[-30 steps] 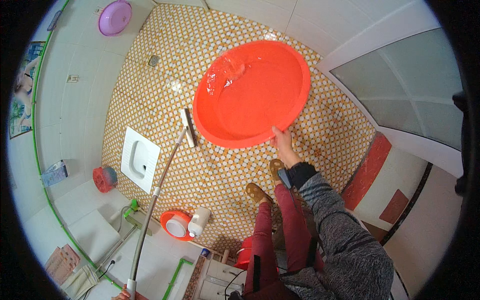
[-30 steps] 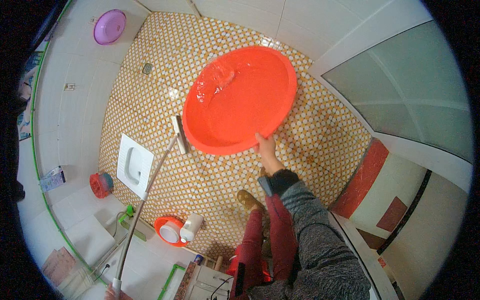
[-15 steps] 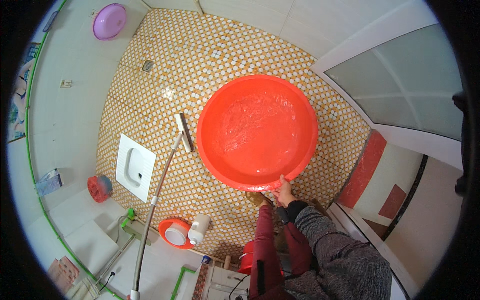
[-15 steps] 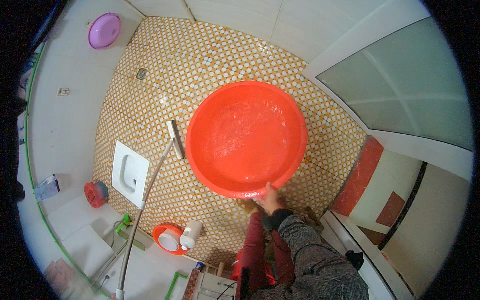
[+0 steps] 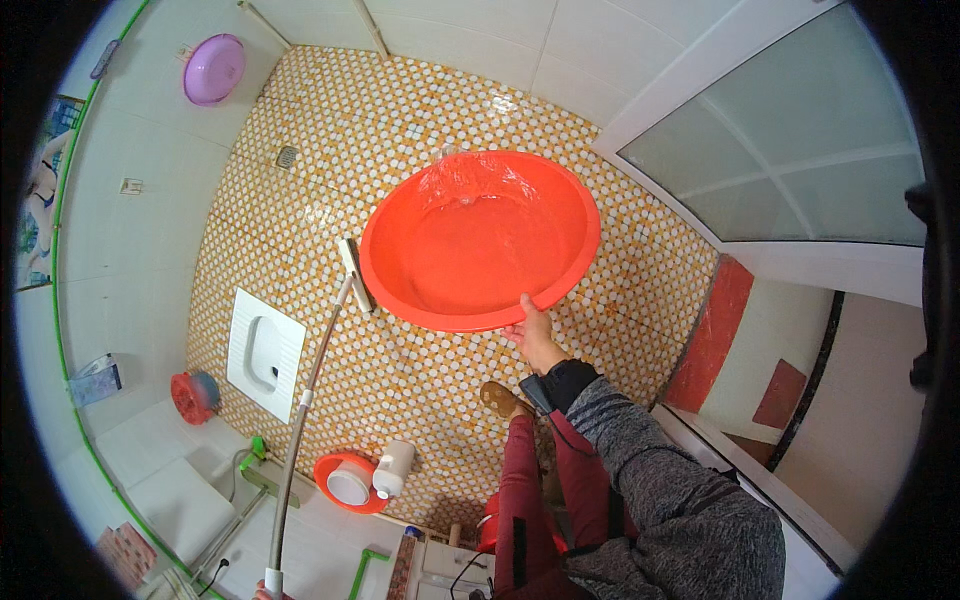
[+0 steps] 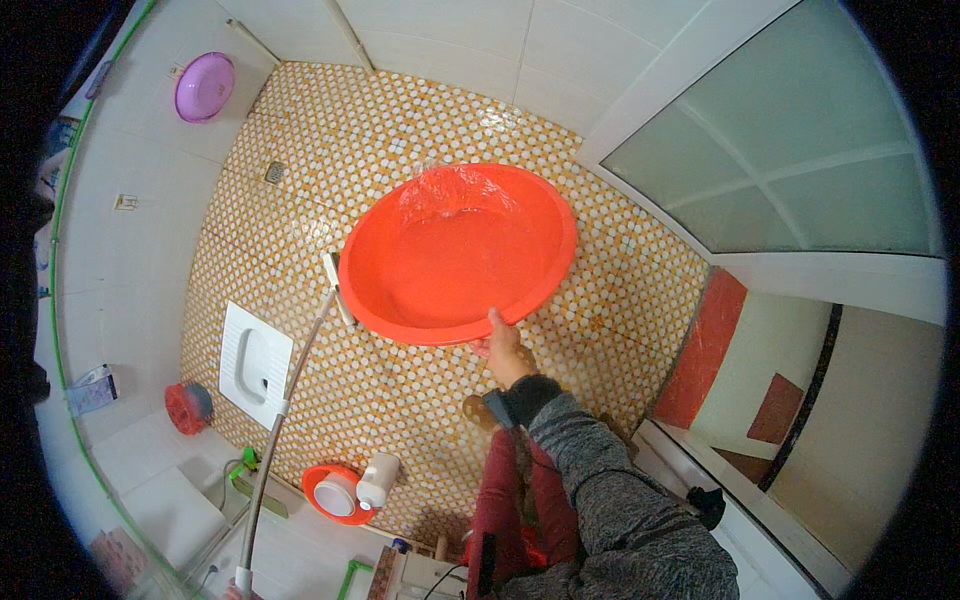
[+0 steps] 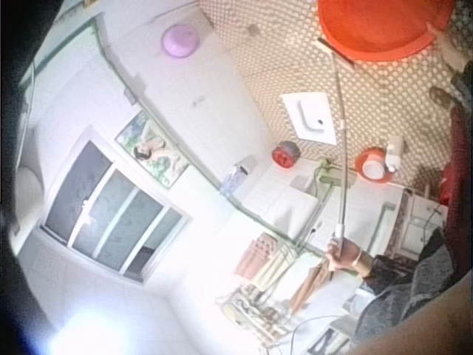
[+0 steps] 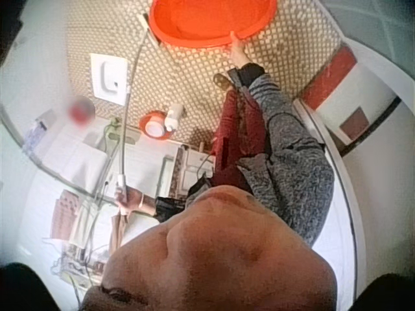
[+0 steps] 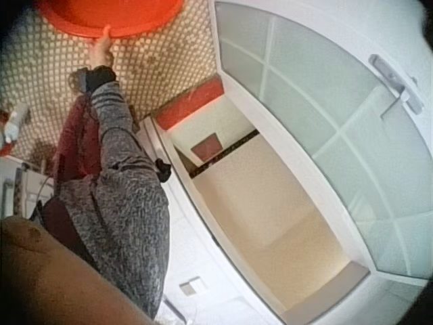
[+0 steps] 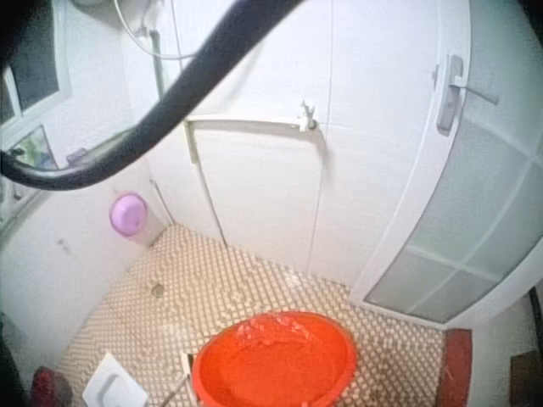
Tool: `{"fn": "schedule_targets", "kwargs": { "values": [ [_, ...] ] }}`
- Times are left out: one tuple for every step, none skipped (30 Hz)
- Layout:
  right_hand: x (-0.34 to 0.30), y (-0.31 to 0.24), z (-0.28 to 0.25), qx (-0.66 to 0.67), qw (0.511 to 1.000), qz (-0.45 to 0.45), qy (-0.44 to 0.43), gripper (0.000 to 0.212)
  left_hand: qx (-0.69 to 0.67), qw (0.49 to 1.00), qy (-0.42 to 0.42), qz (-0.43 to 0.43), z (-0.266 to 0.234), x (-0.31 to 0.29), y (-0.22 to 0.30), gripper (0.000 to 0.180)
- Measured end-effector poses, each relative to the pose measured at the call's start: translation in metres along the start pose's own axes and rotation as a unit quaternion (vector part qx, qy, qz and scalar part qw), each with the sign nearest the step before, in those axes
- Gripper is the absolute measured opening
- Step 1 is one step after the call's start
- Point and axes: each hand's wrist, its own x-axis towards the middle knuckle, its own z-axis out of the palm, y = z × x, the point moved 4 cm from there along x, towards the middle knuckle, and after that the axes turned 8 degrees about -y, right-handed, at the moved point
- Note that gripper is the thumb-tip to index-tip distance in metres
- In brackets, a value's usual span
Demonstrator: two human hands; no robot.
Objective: The person washes a black sock by hand in a red basin, repeatedly dipping, scrubbing, and rinsing it under running water from a wall tap. After wringing the sock, the person moves the basin and retrieves a mop from a wall rack.
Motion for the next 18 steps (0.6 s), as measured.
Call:
{"fn": "schedule_targets", "kwargs": {
  "values": [
    [0.0, -0.004, 0.0, -0.008, 1.0, -0.003, -0.007, 0.048, 0.005, 1.0, 0.005, -0.001, 0.003, -0.003, 0.0, 0.013],
    [0.0, -0.007, -0.006, -0.019, 1.0, -0.003, 0.009, 0.049, 0.008, 1.0, 0.009, -0.003, 0.005, -0.005, -0.001, 0.013],
    [-0.002, -0.008, -0.014, -0.01, 1.0, -0.003, 0.025, 0.051, 0.012, 1.0, 0.012, -0.005, 0.007, -0.008, -0.001, 0.013],
    [-0.004, -0.008, -0.024, -0.015, 0.999, -0.014, 0.037, 0.051, 0.016, 1.0, 0.014, -0.008, 0.009, -0.011, -0.001, 0.013],
    [-0.006, -0.006, -0.037, -0.017, 0.998, -0.015, 0.051, 0.052, 0.02, 1.0, 0.017, -0.008, 0.009, -0.013, -0.001, 0.013],
    [-0.008, -0.003, -0.051, -0.018, 0.997, -0.015, 0.067, 0.053, 0.027, 0.999, 0.016, -0.011, 0.009, -0.015, 0.0, 0.013],
    [-0.01, 0.005, -0.064, -0.016, 0.999, -0.002, 0.051, 0.053, 0.02, 0.999, 0.022, -0.012, 0.007, -0.017, -0.001, 0.014],
    [-0.01, 0.013, -0.078, -0.015, 0.999, 0.01, 0.037, 0.053, 0.013, 0.999, 0.028, -0.014, 0.004, -0.018, -0.002, 0.015],
    [-0.01, 0.024, -0.093, -0.023, 0.999, 0.016, 0.046, 0.053, 0.005, 0.999, 0.034, -0.016, 0.0, -0.019, -0.003, 0.016],
    [-0.008, 0.035, -0.105, -0.036, 0.998, 0.021, 0.042, 0.052, 0.005, 0.999, 0.033, -0.015, -0.004, -0.019, -0.004, 0.016],
    [-0.007, 0.044, -0.117, -0.056, 0.996, 0.021, 0.061, 0.052, 0.005, 0.999, 0.031, -0.013, -0.008, -0.019, -0.005, 0.016],
    [-0.003, 0.053, -0.128, -0.076, 0.994, 0.021, 0.08, 0.052, 0.006, 1.0, 0.029, -0.011, -0.013, -0.018, -0.006, 0.016],
    [0.003, 0.06, -0.135, -0.108, 0.989, 0.057, 0.079, 0.051, 0.007, 1.0, 0.02, -0.011, -0.016, -0.019, -0.007, 0.016],
    [0.01, 0.063, -0.137, -0.12, 0.99, 0.046, 0.053, 0.052, 0.009, 1.0, 0.011, -0.011, -0.018, -0.019, -0.007, 0.015],
    [0.019, 0.061, -0.139, -0.136, 0.989, 0.039, 0.052, 0.052, 0.011, 1.0, 0.003, -0.012, -0.02, -0.019, -0.008, 0.015],
    [0.026, 0.058, -0.139, -0.153, 0.986, 0.031, 0.051, 0.053, 0.01, 1.0, 0.027, -0.012, -0.024, -0.021, -0.008, 0.014],
    [0.038, 0.051, -0.136, -0.181, 0.981, 0.056, 0.041, 0.055, 0.009, 0.999, 0.052, -0.013, -0.027, -0.022, -0.009, 0.014],
    [0.048, 0.044, -0.131, -0.17, 0.984, 0.051, 0.026, 0.055, 0.009, 0.997, 0.077, -0.014, -0.029, -0.024, -0.01, 0.014]
  ]
}}
